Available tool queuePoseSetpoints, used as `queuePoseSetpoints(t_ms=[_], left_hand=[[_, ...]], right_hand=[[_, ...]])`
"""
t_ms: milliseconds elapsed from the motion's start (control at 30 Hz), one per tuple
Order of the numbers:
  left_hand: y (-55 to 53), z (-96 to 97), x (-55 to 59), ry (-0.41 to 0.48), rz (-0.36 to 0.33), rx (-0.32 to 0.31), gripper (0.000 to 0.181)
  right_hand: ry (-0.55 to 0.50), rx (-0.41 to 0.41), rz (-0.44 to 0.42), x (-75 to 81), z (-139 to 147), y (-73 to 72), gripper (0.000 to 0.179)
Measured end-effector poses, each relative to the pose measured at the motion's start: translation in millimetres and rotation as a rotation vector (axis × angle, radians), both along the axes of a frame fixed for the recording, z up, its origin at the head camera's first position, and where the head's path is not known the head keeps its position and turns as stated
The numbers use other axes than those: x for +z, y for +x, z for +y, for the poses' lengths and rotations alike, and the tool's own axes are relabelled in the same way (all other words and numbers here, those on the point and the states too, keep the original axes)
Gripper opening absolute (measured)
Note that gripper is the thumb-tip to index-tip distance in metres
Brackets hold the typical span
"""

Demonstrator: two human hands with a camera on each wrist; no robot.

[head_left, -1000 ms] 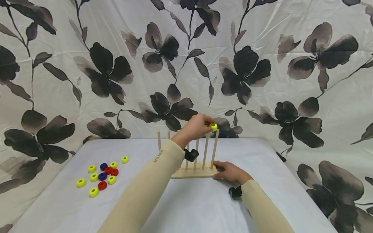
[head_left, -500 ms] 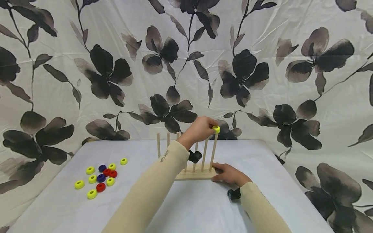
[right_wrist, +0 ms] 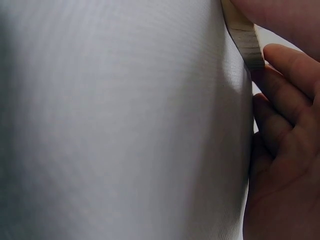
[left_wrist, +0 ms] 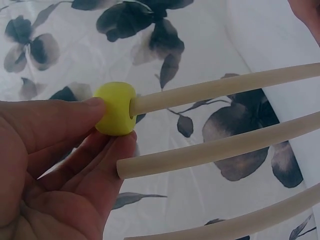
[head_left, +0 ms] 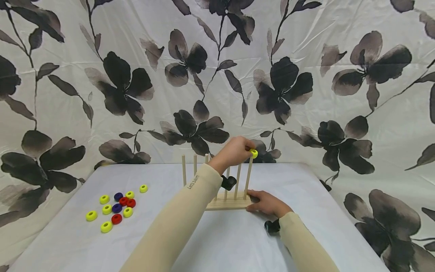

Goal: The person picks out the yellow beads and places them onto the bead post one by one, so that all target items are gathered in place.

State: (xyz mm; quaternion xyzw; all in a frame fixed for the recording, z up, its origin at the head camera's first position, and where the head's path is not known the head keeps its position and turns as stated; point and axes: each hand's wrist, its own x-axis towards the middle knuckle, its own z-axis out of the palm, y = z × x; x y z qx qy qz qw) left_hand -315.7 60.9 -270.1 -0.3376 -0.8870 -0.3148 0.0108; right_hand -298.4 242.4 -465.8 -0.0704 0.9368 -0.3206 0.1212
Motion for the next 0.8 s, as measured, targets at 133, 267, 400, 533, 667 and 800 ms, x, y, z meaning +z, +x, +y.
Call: queuePoseSetpoints(t_ms=[133, 267, 400, 533, 667, 800], left_hand=[[0.4, -0.6, -0.3, -0.001, -0.001, -0.001, 0.031], [1.2, -1.4, -0.4, -0.011, 0.021, 0.000, 0.032], [1.4, -3.7, -0.9, -0.012, 0.048, -0.008, 0.031], [1.0, -9.8, -1.8, 0.011, 0.049, -0.015, 0.033], [1.0, -18.4, -3.2, 0.032, 0.064, 0.000, 0.033], [1.4, -27.7, -3.9, 0.050, 0.066, 0.026, 0.032]], right_hand=[[0.007, 0.004, 0.007, -1.0, 0.1, -1.1, 0.074], [0.012, 0.005, 0.010, -1.4, 0.3, -0.9, 0.074], [0.009, 0.009, 0.015, -2.0, 0.3, -1.2, 0.075], [0.006, 0.009, 0.013, -2.5, -0.2, -1.4, 0.075], [0.004, 0.002, 0.012, -1.8, -1.0, -1.0, 0.074], [-0.014, -0.003, 0.019, -1.5, -1.8, -0.1, 0.074]])
